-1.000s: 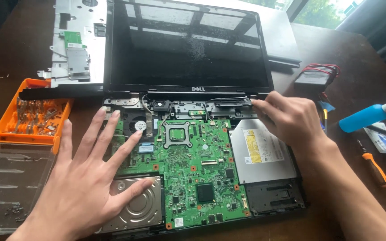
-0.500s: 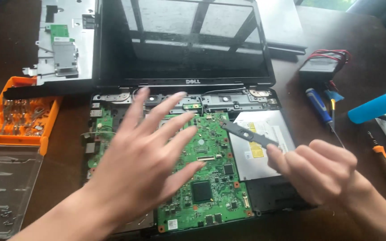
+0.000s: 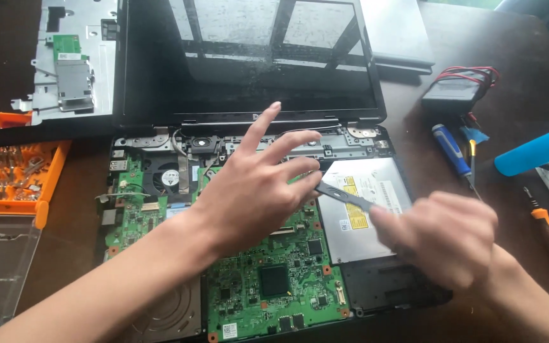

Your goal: Cleaning and polishing the internal components of a disassembled laptop using a cloth and a small tool.

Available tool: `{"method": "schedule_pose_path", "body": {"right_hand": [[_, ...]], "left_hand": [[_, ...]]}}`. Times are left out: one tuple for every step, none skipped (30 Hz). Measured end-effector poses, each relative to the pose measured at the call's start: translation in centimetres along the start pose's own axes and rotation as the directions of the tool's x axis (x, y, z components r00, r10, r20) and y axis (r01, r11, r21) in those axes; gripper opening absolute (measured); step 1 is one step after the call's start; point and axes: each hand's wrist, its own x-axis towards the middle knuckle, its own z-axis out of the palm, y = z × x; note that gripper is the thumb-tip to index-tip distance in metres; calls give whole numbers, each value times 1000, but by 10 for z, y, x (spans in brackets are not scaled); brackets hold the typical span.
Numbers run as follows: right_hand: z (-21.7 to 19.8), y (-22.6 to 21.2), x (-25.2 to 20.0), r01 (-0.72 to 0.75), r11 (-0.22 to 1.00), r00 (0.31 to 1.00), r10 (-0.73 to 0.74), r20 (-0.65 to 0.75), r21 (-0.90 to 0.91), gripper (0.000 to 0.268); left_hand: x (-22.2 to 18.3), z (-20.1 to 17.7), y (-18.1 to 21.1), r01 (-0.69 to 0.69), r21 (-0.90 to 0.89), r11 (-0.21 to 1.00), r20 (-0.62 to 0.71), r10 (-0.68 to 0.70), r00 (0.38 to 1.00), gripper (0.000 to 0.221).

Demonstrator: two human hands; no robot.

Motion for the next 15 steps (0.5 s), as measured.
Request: {"method": "schedule_pose_path", "body": {"right_hand": [[5, -4, -9, -208, 978, 978, 208, -31, 2, 4], [10, -7, -18, -407, 913, 911, 407, -62, 11, 7], [9, -6, -11, -407, 913, 911, 407, -63, 14, 7], [7, -5, -5, -530, 842, 846, 533, -8, 97, 8], [5, -5, 1, -642, 747, 764, 643, 58, 170, 10], [5, -4, 5, -643, 747, 763, 644, 58, 169, 10], [5, -3, 9, -731, 644, 676, 728, 112, 227, 9], [5, -2, 13, -804, 525, 580, 796, 176, 278, 10], [5, 1, 12, -805, 524, 579, 795, 178, 278, 10], [6, 4, 11, -909, 325, 397, 868, 298, 261, 13], [7, 8, 11, -969, 114, 197, 891, 410, 218, 16], [7, 11, 14, -970, 112, 195, 891, 410, 218, 16], [7, 13, 16, -985, -66, 19, 878, 479, 159, 20], [6, 16, 19, -967, -239, -157, 831, 533, 88, 25], [6, 17, 17, -967, -240, -159, 832, 532, 87, 25]], "left_hand": [[0, 1, -2, -7, -44, 999, 0, 7, 1000, 12], [0, 2, -4, -14, -88, 996, 1, 14, 1000, 8], [2, 4, -5, -12, -87, 996, 3, 13, 1000, 8], [3, 7, -7, 46, -190, 981, -31, -53, 998, 7], [4, 10, -8, 99, -292, 951, -57, -121, 991, 8], [5, 11, -10, 98, -293, 951, -58, -120, 991, 8], [6, 12, -13, 138, -307, 942, -44, -159, 986, 13], [7, 14, -15, 180, -322, 930, -27, -199, 980, 18], [7, 13, -16, 182, -323, 929, -26, -201, 979, 18], [8, 12, -18, 169, -328, 929, -29, -189, 982, 24], [9, 11, -20, 156, -333, 930, -32, -177, 984, 29], [8, 13, -20, 155, -333, 930, -31, -175, 984, 29], [7, 16, -20, 123, -295, 948, -37, -140, 989, 35], [6, 18, -20, 90, -257, 962, -42, -104, 994, 42], [6, 17, -19, 88, -257, 962, -43, -103, 994, 42]]}}
